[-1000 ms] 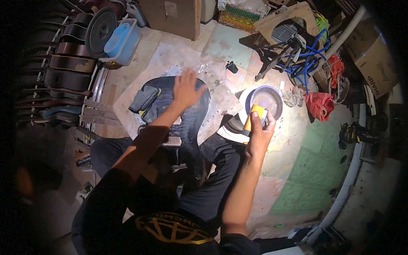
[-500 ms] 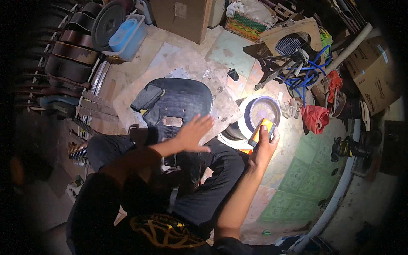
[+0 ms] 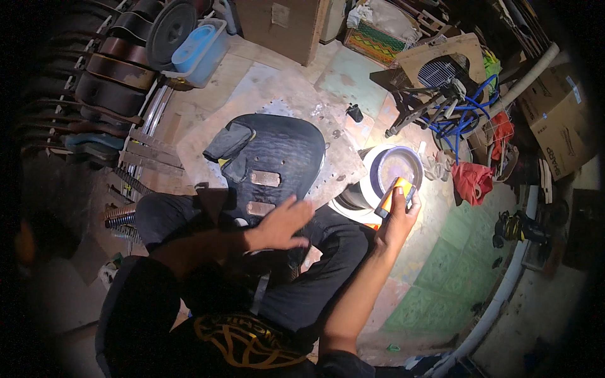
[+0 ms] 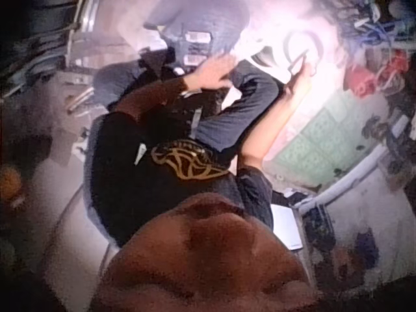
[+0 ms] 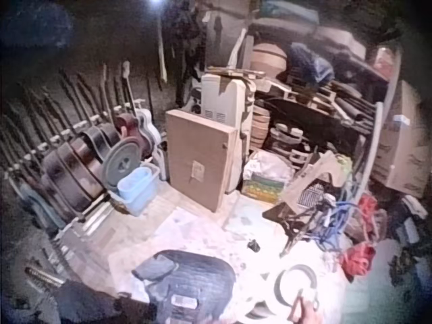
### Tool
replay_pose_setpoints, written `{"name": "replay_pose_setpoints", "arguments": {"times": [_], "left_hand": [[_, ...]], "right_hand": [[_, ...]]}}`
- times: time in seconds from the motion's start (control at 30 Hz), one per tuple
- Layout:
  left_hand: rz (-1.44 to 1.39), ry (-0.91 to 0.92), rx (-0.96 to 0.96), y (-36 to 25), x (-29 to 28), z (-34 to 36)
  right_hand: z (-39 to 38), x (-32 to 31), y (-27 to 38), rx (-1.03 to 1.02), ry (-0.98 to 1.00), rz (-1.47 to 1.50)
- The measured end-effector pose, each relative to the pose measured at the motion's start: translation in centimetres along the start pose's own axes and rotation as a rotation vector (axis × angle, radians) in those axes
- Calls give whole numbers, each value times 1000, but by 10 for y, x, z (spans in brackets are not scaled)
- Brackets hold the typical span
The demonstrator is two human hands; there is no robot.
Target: The person sands the surface of a black electric guitar body using a sanding block, applying water and wiping the surface with a cloth.
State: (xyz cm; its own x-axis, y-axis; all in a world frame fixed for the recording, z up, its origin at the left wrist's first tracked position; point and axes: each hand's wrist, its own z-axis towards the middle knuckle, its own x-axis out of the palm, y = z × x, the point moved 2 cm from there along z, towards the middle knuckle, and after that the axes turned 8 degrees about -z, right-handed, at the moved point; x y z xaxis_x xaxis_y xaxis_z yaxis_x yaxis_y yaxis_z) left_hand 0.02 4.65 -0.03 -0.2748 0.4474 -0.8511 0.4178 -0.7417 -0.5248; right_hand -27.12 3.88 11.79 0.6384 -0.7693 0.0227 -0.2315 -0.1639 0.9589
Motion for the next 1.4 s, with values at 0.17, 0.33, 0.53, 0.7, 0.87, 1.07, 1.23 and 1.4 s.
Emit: {"name": "replay_pose_setpoints", "arguments": {"times": [0.17,0.33,0.53,0.7,0.87,1.07,1.23,1.4], "left_hand": [[-103,-50,-7,47,-18,49],[141,-343,-409,129,-55,137],[106,-56,-106,52,-10,103],[-12,59,101,34,-1,56],[50,-221,-281,140,-55,136],[277,-332,-353,141,-53,121],[165,-102,-78,38,-17,39],[98,33,-9,-12,-3,-30]], "right_hand": [[1,-7,-1,-5,-8,-25],[1,2,-1,36,-2,-29],[2,-4,5,2,-24,-7],[-1,-2,3,4,2,2],[0,-4,-1,32,2,11],[8,-2,-11,30,-11,-11],[13,-10,-13,-17,19,-5],[0,4,-10,-54,56,96]]}}
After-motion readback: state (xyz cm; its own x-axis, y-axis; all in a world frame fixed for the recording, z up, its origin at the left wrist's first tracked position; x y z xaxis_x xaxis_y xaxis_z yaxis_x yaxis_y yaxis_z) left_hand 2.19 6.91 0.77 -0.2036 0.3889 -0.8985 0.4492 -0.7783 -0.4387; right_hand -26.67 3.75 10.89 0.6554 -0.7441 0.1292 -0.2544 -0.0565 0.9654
